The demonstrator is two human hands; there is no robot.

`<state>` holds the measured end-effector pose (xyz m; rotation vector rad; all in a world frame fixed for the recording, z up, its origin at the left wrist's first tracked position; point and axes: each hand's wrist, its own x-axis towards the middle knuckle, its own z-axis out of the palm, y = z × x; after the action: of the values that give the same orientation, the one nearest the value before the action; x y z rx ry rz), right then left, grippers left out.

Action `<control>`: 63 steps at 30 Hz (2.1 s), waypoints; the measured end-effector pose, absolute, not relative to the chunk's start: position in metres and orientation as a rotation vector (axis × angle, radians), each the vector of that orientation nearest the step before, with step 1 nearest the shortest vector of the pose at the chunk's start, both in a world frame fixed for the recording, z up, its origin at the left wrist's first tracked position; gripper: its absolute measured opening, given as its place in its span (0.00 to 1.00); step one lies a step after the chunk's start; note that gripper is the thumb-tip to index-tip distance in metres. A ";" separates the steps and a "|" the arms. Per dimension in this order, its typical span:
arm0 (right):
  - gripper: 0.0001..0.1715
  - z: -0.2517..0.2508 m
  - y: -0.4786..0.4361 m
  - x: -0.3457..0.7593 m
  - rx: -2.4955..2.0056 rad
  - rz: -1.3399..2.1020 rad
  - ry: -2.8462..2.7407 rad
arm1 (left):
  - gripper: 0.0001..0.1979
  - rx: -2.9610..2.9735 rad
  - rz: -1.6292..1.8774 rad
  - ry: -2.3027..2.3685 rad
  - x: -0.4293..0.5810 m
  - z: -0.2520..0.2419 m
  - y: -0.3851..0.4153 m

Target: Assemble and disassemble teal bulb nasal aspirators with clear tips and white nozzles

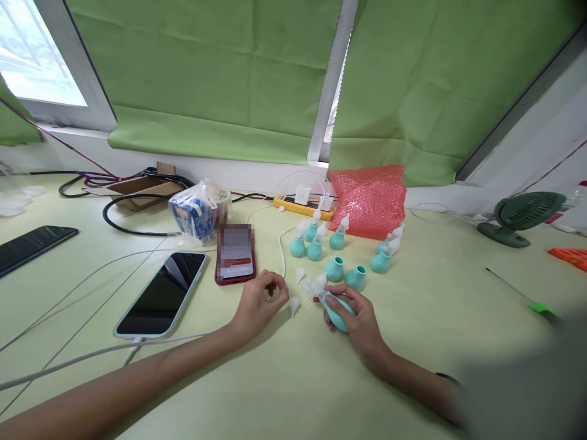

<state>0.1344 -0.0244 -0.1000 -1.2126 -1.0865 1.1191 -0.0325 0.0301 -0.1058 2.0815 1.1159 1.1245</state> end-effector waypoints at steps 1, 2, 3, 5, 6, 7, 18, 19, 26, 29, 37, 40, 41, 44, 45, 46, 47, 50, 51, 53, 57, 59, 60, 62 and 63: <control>0.15 -0.099 -0.025 0.134 -1.208 1.130 -1.098 | 0.04 2.147 1.111 1.089 -0.033 -0.106 0.031; 0.15 -0.099 -0.026 0.134 -1.202 1.150 -1.119 | 0.04 2.222 1.098 1.050 -0.033 -0.106 0.032; 0.14 -0.098 -0.027 0.133 -1.192 1.176 -1.144 | 0.04 2.289 1.085 1.017 -0.033 -0.107 0.032; 0.13 -0.096 -0.029 0.132 -1.174 1.229 -1.186 | 0.06 2.358 1.059 1.008 -0.032 -0.108 0.033; 0.13 -0.096 -0.030 0.131 -1.167 1.250 -1.202 | 0.06 2.363 1.047 1.025 -0.032 -0.109 0.034; 0.13 -0.096 -0.030 0.131 -1.163 1.264 -1.215 | 0.07 2.357 1.035 1.041 -0.032 -0.110 0.035; 0.15 -0.104 -0.037 0.132 -1.320 1.058 -1.551 | 0.12 2.634 1.056 0.711 -0.036 -0.095 0.014; 0.15 -0.106 -0.039 0.132 -1.331 1.013 -1.587 | 0.13 2.724 1.042 0.678 -0.035 -0.095 0.012; 0.14 -0.113 -0.052 0.133 -1.329 0.789 -1.755 | 0.13 2.872 0.960 0.548 -0.034 -0.101 0.009; 0.13 -0.110 -0.057 0.132 -1.293 0.742 -1.781 | 0.15 2.829 1.034 0.492 -0.033 -0.101 0.004; 0.16 -0.115 -0.061 0.132 -1.288 0.793 -1.708 | 0.13 2.569 0.795 0.440 -0.031 -0.098 -0.005; 0.17 -0.115 -0.059 0.133 -1.278 0.701 -1.745 | 0.14 2.451 0.692 0.439 -0.032 -0.097 -0.004; 0.17 -0.115 -0.059 0.133 -1.276 0.665 -1.757 | 0.14 2.414 0.665 0.448 -0.032 -0.097 -0.004; 0.16 -0.113 -0.059 0.133 -1.267 0.592 -1.784 | 0.17 2.283 0.575 0.500 -0.031 -0.093 -0.005; 0.16 -0.112 -0.059 0.133 -1.260 0.568 -1.795 | 0.18 2.230 0.544 0.520 -0.031 -0.092 -0.006; 0.16 -0.111 -0.060 0.133 -1.246 0.540 -1.811 | 0.19 2.175 0.515 0.541 -0.031 -0.090 -0.006; 0.16 -0.110 -0.060 0.133 -1.225 0.508 -1.834 | 0.19 2.124 0.489 0.562 -0.031 -0.089 -0.006; 0.16 -0.107 -0.060 0.134 -1.137 0.402 -1.911 | 0.21 2.017 0.421 0.609 -0.030 -0.086 -0.006; 0.16 -0.106 -0.060 0.135 -1.107 0.377 -1.938 | 0.20 1.991 0.403 0.611 -0.030 -0.085 -0.006; 0.16 -0.107 -0.060 0.135 -1.068 0.345 -1.976 | 0.20 1.946 0.376 0.593 -0.030 -0.083 -0.005; 0.16 -0.109 -0.060 0.136 -1.039 0.301 -1.998 | 0.20 1.882 0.370 0.533 -0.031 -0.084 -0.002; 0.16 -0.107 -0.060 0.138 -0.994 0.302 -2.036 | 0.20 1.820 0.345 0.503 -0.031 -0.086 -0.001; 0.15 -0.105 -0.060 0.138 -0.946 0.319 -2.091 | 0.21 1.748 0.312 0.497 -0.031 -0.087 0.000; 0.10 -0.099 -0.059 0.140 -0.839 0.362 -2.262 | 0.21 1.553 0.267 0.535 -0.030 -0.090 0.002; 0.08 -0.096 -0.059 0.141 -0.796 0.376 -2.344 | 0.21 1.465 0.279 0.570 -0.030 -0.091 0.004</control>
<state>0.1410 -0.0586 -0.0959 -0.7965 -2.3444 0.3765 -0.0298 0.0037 -0.0907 1.4650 0.5704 0.2794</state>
